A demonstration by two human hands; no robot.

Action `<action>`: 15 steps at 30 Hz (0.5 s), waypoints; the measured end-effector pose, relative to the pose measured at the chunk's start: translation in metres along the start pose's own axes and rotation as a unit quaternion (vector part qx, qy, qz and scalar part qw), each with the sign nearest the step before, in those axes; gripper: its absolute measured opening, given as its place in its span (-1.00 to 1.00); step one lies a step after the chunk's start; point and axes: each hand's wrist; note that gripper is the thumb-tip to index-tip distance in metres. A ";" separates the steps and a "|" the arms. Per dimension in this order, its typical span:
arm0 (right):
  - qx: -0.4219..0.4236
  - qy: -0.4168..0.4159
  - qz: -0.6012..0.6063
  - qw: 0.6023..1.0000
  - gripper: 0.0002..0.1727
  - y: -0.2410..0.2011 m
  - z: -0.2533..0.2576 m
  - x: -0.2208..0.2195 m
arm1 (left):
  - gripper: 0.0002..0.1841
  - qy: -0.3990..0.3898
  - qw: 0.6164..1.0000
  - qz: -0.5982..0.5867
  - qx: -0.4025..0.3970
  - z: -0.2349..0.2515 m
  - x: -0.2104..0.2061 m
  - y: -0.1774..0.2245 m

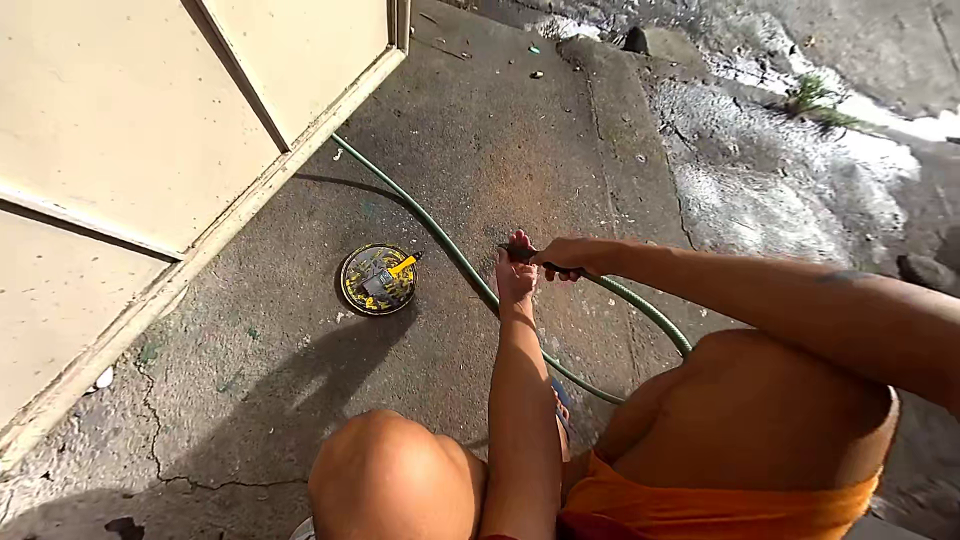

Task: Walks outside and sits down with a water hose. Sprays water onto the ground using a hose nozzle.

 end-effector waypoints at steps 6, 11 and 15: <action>0.023 0.061 -0.026 0.998 -0.53 0.041 -0.015 -0.009 | -0.57 0.092 0.992 0.069 0.056 -0.009 -0.010 -0.028; -0.001 0.094 -0.058 0.994 -0.51 0.059 -0.017 -0.008 | -0.52 0.173 0.967 0.157 0.107 -0.012 -0.028 -0.047; -0.005 0.115 -0.096 0.989 -0.48 0.061 -0.024 -0.012 | -0.48 0.186 0.948 0.226 0.125 -0.014 -0.033 -0.053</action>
Point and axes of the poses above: each hand's wrist, its own z-axis towards the middle knuckle, its own x-axis out of the back of the hand, y = z × x, and after that the axes turned 14 degrees about -y, right-handed
